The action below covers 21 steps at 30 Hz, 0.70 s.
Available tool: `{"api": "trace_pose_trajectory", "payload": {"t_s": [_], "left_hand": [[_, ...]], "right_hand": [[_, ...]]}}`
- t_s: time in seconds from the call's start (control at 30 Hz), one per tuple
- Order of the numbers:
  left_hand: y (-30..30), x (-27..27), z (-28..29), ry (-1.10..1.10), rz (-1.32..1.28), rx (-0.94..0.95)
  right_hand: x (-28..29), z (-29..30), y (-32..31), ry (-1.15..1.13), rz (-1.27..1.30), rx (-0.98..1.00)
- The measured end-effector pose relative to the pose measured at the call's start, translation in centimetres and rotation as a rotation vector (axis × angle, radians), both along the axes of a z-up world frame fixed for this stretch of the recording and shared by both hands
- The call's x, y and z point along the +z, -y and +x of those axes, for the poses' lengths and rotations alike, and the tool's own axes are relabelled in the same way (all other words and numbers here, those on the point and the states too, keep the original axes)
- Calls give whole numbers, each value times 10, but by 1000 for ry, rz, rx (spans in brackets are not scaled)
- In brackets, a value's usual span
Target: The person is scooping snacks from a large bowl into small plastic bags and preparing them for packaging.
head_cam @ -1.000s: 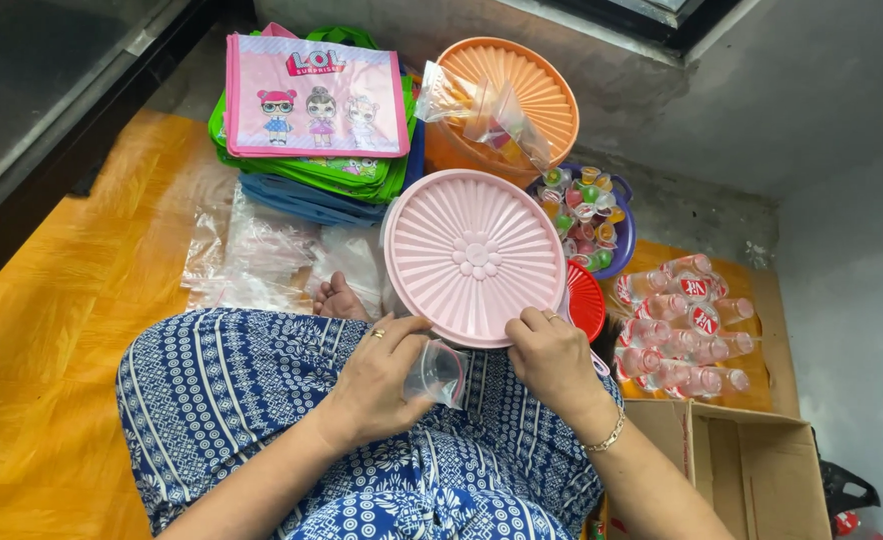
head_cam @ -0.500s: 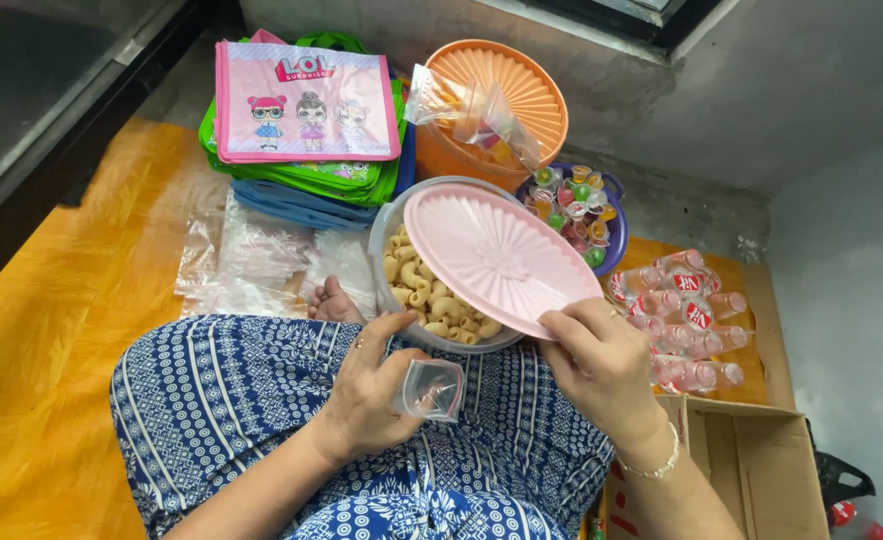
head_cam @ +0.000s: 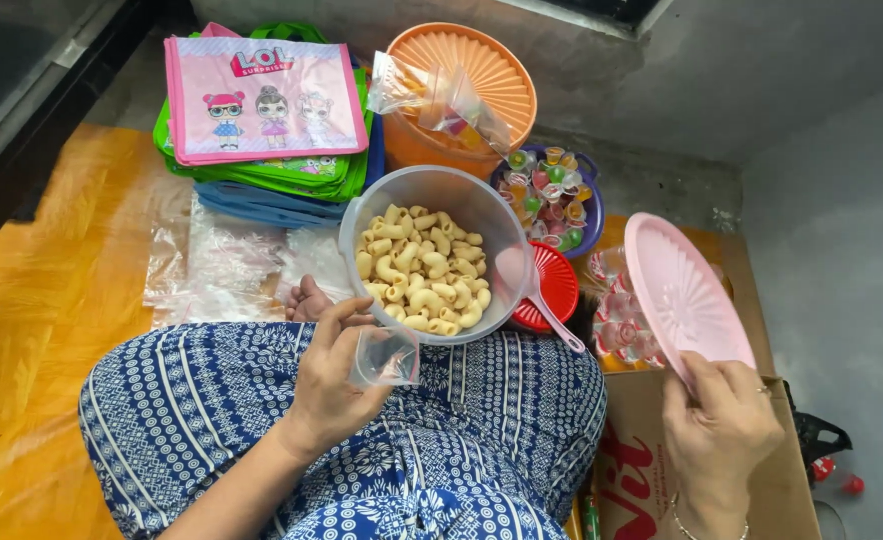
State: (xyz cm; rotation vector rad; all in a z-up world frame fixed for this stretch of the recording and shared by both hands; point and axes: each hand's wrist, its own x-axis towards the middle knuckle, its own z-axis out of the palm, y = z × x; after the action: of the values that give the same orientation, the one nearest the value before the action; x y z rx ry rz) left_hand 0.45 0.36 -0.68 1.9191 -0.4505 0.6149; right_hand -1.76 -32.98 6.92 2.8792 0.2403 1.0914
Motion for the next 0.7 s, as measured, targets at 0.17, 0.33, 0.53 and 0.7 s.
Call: {"api": "trace_pose_trajectory", "payload": {"t_s": [0.17, 0.33, 0.53, 0.7], "left_hand": [[-1, -2, -2, -38, 9, -5], [-2, -1, 0, -63, -2, -5], [1, -8, 1, -56, 10, -31], [-2, -9, 2, -84, 14, -60]], "right_hand": [[-36, -9, 19, 33, -62, -183], [-78, -7, 56, 70, -75, -321], [-127, -15, 47, -265, -54, -512], [-128, -15, 36, -336, 58, -666]]}}
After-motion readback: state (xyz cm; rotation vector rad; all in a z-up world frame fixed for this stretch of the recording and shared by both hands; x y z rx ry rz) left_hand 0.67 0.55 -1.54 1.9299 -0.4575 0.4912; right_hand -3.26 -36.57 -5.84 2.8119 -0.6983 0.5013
